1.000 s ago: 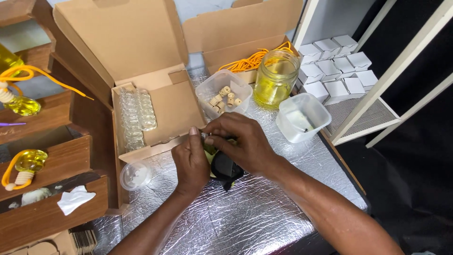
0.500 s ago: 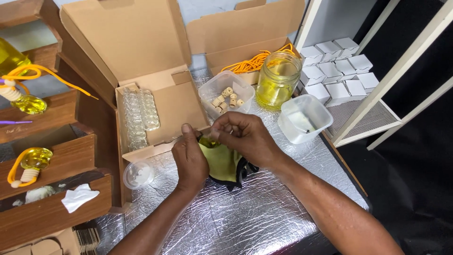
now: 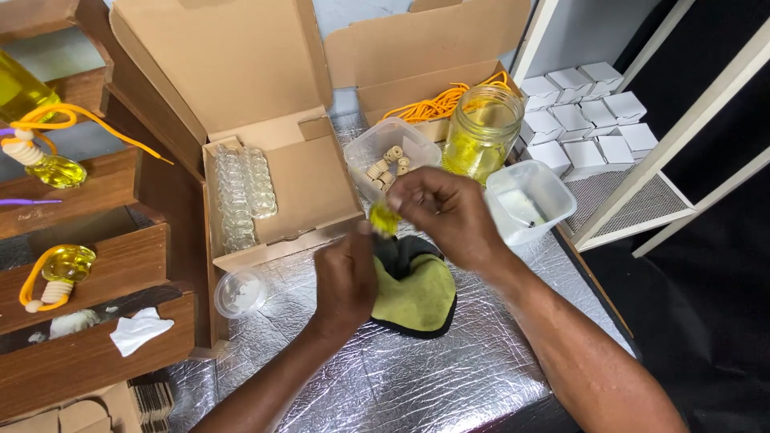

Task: The person fills small glass bottles with a yellow liquid using a syringe, inserts wooden beads onto orange strings, and kemudian places the bottles and strings into small cardboard boxes.

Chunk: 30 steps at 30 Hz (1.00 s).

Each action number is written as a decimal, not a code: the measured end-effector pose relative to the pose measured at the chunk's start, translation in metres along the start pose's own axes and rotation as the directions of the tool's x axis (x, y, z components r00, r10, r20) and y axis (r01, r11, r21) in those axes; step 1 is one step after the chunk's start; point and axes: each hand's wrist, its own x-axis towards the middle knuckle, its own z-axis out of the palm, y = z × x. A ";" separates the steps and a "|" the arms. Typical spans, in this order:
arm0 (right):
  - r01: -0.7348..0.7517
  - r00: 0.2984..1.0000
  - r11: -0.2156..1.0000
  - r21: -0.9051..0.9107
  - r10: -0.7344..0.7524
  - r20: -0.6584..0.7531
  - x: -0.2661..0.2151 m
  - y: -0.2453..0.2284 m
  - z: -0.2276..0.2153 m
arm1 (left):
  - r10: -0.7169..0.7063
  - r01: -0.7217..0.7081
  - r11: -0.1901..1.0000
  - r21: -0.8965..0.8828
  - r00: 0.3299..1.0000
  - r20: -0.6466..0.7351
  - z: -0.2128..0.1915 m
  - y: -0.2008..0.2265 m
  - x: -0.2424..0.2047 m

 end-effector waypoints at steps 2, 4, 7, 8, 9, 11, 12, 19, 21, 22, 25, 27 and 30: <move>-0.001 1.000 1.000 0.023 0.001 -0.016 0.002 0.003 -0.011 | -0.043 -0.001 0.983 0.182 0.970 0.238 -0.005 0.024 0.006; 0.002 0.999 0.999 0.045 0.000 -0.033 0.004 0.006 -0.020 | -0.123 -0.049 0.935 0.352 0.884 0.450 -0.017 0.056 0.016; 0.007 1.000 0.997 0.074 -0.005 -0.029 0.005 0.008 -0.026 | -0.126 -0.123 0.941 0.314 0.735 0.666 -0.042 0.097 0.028; 0.019 1.000 0.998 0.052 -0.018 -0.020 0.004 0.006 -0.026 | -0.066 -0.160 0.912 0.378 0.852 0.520 -0.047 0.098 0.029; 0.033 0.999 0.999 0.028 -0.033 -0.012 0.003 0.003 -0.026 | 0.016 -0.185 0.877 0.443 0.934 0.358 -0.053 0.100 0.032; 0.041 0.999 0.999 0.031 -0.042 0.004 0.001 0.002 -0.024 | 0.231 -0.304 0.859 0.411 0.948 0.218 -0.053 0.090 0.031; 0.046 0.999 0.998 0.033 -0.047 0.022 0.001 0.002 -0.022 | 0.430 -0.420 0.817 0.396 0.900 0.067 -0.053 0.084 0.030; 0.042 0.998 0.999 0.029 -0.043 0.049 -0.003 -0.001 -0.010 | 0.261 -0.268 0.951 0.154 0.963 0.064 -0.032 0.063 0.023; 0.037 0.998 0.999 0.038 -0.039 0.056 -0.002 0.002 -0.011 | 0.282 -0.283 0.959 0.015 0.959 0.040 -0.031 0.058 0.028; 0.040 0.997 0.998 0.039 -0.043 0.059 0.001 -0.006 -0.014 | 0.283 -0.284 0.959 0.017 0.958 0.036 -0.032 0.045 0.033; -0.010 0.988 0.963 -0.270 0.051 0.146 0.008 -0.038 -0.019 | 0.038 0.020 0.939 -0.344 0.986 0.162 -0.035 0.015 0.043; -0.165 0.843 0.762 -0.626 0.438 0.311 0.011 -0.070 -0.017 | -0.029 0.166 0.804 -0.571 0.970 0.241 -0.035 0.002 0.047; -0.141 0.558 0.647 -0.749 0.677 0.480 0.008 -0.069 -0.019 | -0.073 0.235 0.716 -0.658 0.961 0.265 -0.034 -0.002 0.050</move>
